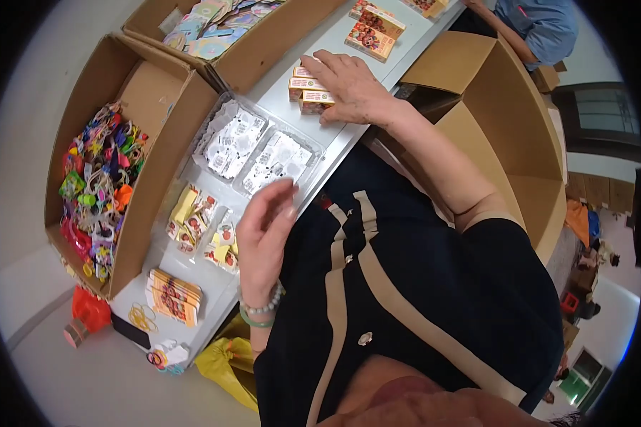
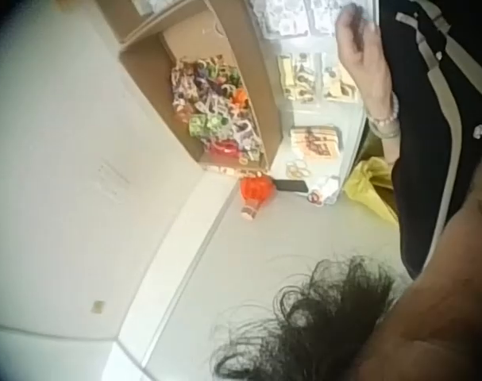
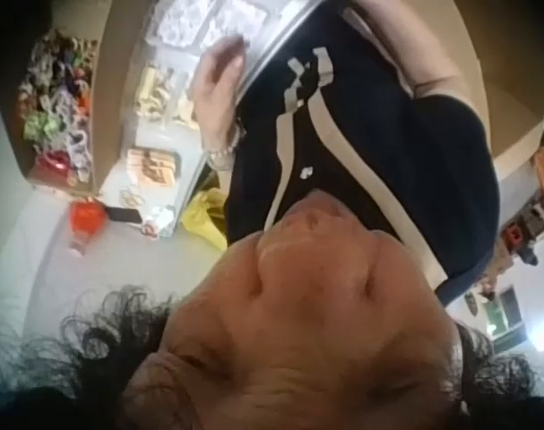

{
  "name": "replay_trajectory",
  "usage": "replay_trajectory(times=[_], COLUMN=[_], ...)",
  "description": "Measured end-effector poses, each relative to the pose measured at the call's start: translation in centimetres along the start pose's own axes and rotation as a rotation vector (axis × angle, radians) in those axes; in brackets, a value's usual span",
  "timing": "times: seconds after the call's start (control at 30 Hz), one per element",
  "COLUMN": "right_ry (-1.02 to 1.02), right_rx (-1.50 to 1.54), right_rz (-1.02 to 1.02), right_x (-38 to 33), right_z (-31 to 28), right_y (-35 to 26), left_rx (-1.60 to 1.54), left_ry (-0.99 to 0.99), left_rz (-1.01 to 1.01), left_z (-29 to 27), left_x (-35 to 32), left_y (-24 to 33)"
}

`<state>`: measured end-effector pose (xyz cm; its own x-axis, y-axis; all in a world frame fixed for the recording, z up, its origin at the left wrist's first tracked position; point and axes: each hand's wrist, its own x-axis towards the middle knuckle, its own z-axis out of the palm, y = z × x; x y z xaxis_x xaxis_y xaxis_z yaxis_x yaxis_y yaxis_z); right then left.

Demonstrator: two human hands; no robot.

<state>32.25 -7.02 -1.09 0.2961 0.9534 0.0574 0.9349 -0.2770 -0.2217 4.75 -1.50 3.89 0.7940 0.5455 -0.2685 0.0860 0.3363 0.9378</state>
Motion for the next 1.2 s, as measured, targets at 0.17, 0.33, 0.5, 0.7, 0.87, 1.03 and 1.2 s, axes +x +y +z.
replay_trajectory(times=[0.17, 0.33, 0.5, 0.7, 0.87, 1.03, 1.2], right_ry=[0.090, 0.034, 0.319, 0.101, 0.291, 0.252, 0.285], right_rx=[0.075, 0.320, 0.385, 0.371, 0.237, 0.211, 0.195], right_rz=[-0.063, 0.021, -0.135, -0.018, -0.056, -0.008, 0.032], right_x=[-0.4, 0.0, 0.5, -0.1, -0.3, 0.2, 0.2], right_z=[0.2, -1.3, 1.5, 0.2, 1.9, 2.3, 2.2], right_y=[1.3, -0.1, 0.4, 1.6, 1.4, 0.3, 0.0], left_rx=[0.158, 0.626, -0.018, 0.026, 0.302, 0.155, 0.200], left_ry=[0.174, 0.166, 0.156, 0.466, 0.524, 0.612, 0.507], left_rz=[0.235, 0.254, -0.112, 0.243, 0.211, 0.159, 0.093], left_z=[4.9, 3.8, 5.3, 4.3, 6.0, 7.2, 6.6], left_x=[7.8, 21.0, 20.0, 18.4, 16.5, 15.9, 16.1], left_y=[0.8, -3.6, -1.2, -4.3, -6.3, -5.3, -5.0])
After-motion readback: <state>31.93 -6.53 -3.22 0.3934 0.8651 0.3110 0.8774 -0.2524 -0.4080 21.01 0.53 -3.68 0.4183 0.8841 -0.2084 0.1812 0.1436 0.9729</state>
